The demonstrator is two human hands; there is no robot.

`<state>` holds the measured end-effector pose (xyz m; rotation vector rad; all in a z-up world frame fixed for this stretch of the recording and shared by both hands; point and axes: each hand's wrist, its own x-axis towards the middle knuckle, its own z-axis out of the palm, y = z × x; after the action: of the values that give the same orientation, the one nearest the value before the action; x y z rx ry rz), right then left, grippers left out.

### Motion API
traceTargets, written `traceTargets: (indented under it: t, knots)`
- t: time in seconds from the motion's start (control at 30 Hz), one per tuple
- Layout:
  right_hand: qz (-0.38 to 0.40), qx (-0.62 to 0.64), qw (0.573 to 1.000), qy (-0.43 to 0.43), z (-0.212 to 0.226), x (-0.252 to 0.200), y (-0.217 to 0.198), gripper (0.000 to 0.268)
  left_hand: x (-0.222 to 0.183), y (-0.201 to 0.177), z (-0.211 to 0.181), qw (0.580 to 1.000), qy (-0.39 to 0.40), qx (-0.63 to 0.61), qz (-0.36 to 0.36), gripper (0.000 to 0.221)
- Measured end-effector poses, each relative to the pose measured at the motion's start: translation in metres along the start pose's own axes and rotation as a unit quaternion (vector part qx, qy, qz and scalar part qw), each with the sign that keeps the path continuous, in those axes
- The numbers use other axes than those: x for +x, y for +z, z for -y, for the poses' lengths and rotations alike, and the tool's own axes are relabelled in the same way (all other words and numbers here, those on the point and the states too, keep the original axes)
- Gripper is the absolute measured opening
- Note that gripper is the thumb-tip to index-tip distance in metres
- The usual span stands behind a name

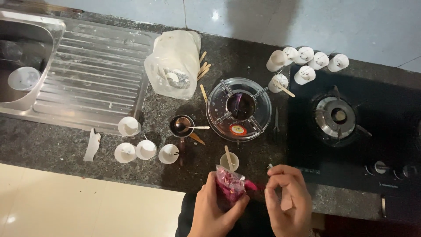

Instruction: Preparing candle wicks in small cups and pouring melted wax into them on a kitchen counter.

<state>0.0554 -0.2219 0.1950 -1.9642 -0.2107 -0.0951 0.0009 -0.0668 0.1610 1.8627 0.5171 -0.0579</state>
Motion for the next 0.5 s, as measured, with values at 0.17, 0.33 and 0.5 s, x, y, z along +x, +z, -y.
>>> traceTargets:
  t: [0.17, 0.33, 0.5]
  knots:
    - [0.022, 0.029, 0.996, 0.084, 0.0, 0.002, -0.004, 0.014, 0.001, -0.004, -0.001, 0.997, -0.016, -0.08, 0.012, 0.044]
    - [0.059, 0.091, 0.958, 0.267, -0.008, 0.009, 0.01, 0.016, 0.005, 0.005, 0.012, 0.978, -0.018, -0.2, 0.05, 0.036]
    - [-0.022, 0.385, 0.845, 0.371, -0.053, 0.021, 0.018, 0.014, 0.031, 0.012, 0.045, 0.89, -0.12, -0.435, 0.068, 0.038]
